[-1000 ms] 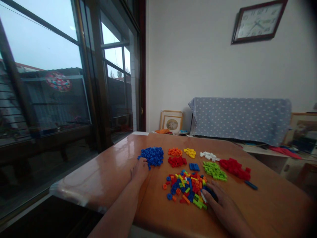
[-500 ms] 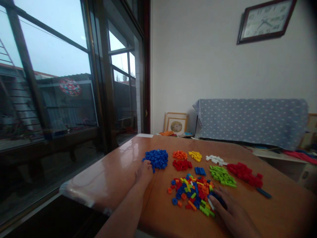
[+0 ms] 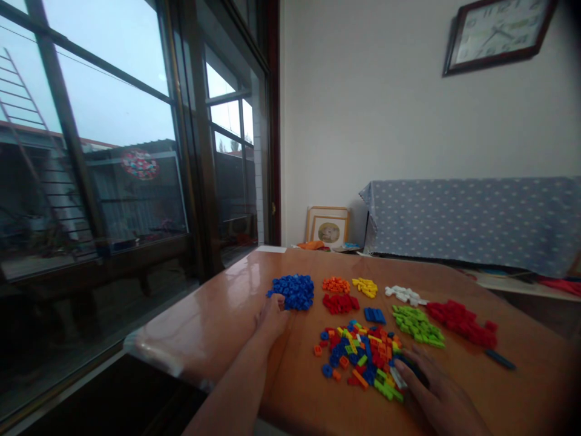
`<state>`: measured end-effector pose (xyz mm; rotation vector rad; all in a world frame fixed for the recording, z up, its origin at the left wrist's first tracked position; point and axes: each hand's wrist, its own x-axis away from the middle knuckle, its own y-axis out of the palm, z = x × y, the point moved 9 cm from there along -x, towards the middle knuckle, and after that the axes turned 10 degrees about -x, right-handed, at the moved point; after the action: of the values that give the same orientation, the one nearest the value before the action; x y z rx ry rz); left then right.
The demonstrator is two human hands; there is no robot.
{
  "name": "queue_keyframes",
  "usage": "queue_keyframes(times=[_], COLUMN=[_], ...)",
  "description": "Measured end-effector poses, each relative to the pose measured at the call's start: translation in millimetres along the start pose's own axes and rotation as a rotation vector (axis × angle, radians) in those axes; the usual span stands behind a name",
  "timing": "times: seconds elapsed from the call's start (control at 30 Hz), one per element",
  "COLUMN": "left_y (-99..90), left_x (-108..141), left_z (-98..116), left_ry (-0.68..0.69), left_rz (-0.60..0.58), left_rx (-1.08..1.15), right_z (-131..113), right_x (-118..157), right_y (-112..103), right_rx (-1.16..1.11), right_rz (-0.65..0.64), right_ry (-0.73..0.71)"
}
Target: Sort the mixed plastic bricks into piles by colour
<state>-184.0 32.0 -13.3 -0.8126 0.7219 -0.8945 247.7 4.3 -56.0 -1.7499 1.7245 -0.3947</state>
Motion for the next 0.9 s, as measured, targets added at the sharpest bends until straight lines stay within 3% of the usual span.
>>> queue_keyframes(times=[0.1,0.37,0.7,0.9], left_y=[1.2,-4.1,-6.2,-7.3], left_x=[-1.2,-7.1,11.9,7.6], left_z=[1.8,-11.4,15.6,9.7], left_ry=[0.055,-0.045,0.091,0.043], left_rz=[0.033,0.174,0.032,0.055], left_rx=[-0.077,-0.166,-0.181,-0.155], right_z=[1.5,12.3,10.9,5.5], right_x=[0.7,-1.0,-1.6,-0.6], right_y=[0.5,3.2,3.5,2.9], right_rx=[0.0,0.002,0.03,0.034], right_rz=[-0.003,-0.022,-0.013,-0.043], right_ry=[0.009,0.015,-0.011,-0.006])
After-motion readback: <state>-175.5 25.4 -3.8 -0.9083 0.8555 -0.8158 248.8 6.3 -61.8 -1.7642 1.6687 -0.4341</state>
